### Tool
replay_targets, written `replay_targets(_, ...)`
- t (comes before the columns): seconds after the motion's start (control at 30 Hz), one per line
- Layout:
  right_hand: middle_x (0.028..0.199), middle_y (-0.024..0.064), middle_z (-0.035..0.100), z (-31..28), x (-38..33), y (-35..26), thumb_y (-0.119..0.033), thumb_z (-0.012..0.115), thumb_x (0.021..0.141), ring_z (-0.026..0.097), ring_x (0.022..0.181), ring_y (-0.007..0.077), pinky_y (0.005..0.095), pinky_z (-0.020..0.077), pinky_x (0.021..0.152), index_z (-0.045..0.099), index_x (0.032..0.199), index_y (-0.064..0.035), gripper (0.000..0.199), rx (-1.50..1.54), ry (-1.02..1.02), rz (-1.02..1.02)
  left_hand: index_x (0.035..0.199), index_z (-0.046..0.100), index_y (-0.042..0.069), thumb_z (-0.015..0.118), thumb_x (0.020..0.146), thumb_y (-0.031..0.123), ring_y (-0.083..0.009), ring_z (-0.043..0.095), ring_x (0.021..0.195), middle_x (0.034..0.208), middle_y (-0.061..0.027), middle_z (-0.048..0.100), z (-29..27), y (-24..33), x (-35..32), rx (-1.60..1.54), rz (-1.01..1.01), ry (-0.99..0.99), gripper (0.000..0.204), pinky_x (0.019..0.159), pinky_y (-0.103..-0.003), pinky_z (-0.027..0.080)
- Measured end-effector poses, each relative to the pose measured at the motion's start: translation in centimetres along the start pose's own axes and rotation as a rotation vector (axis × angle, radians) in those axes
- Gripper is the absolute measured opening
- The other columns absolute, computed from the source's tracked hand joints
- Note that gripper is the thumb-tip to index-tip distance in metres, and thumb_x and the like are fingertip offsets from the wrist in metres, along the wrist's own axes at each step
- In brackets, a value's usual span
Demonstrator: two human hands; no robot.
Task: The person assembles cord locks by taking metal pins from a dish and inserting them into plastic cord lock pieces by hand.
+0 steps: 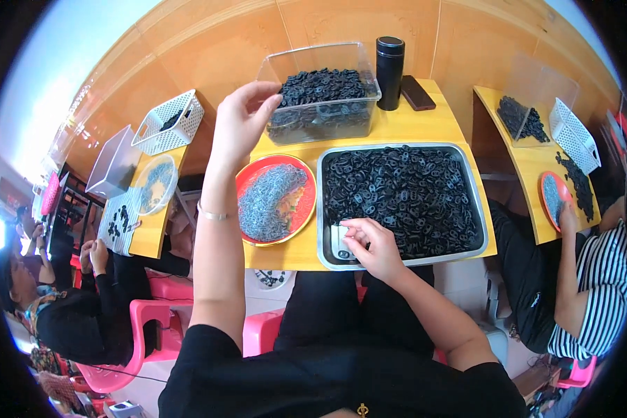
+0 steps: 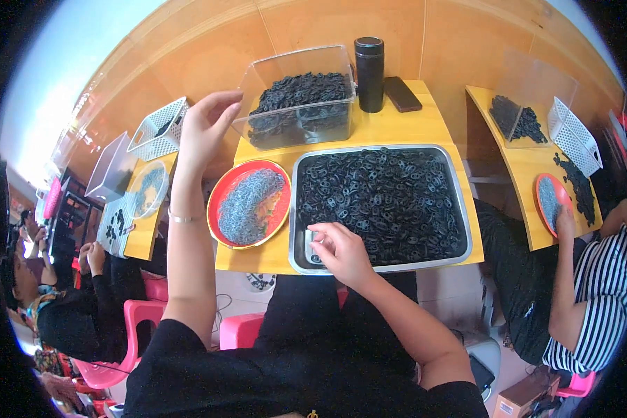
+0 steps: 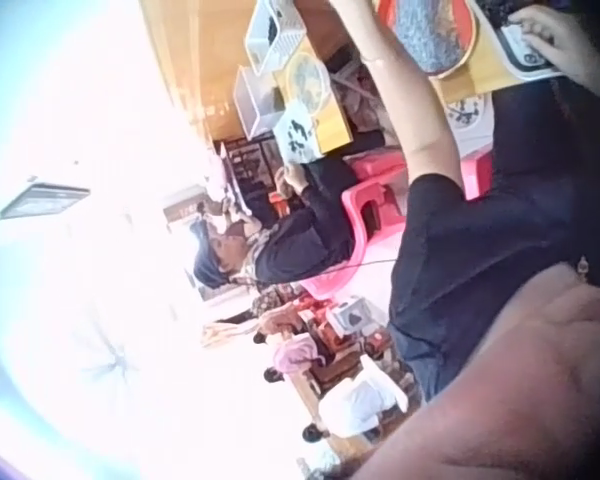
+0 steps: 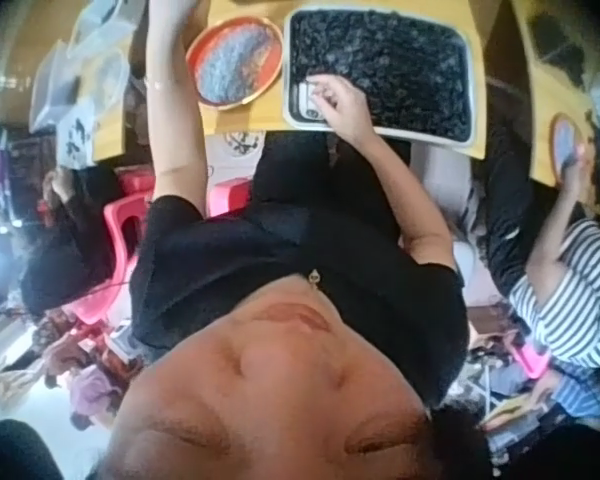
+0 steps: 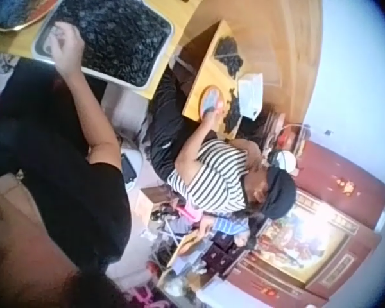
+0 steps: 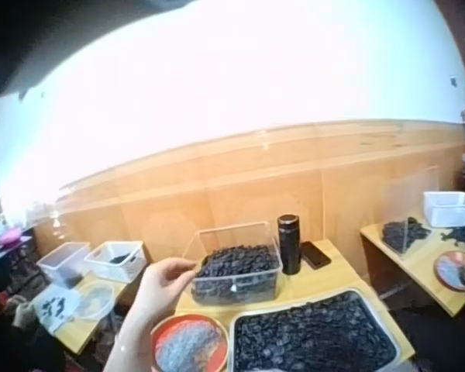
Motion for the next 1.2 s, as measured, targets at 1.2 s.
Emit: replay_targets(1.2, 0.076, 0.0088, 0.059, 1.1, -1.1, -1.3, -0.008, 0.062, 0.079, 0.061, 0.062, 0.0186, 0.0302, 0.0484, 0.058, 0.058, 0.097, -0.0048, 0.018, -0.156, -0.081, -0.126, 0.124, 0.033, 0.008, 0.072, 0.072, 0.005, -0.0257, 0.059, 0.062, 0.082, -0.0184, 0.059, -4.7, 25.2, -19.6, 0.160, 0.839, 0.190, 0.066, 0.054, -0.034, 0.046)
Point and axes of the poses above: each hand's wrist, its own x-axis towards the middle knuckle, its own z-axis out of the palm, y = z × x, the point moved 9 cm from there along x, towards the middle knuckle
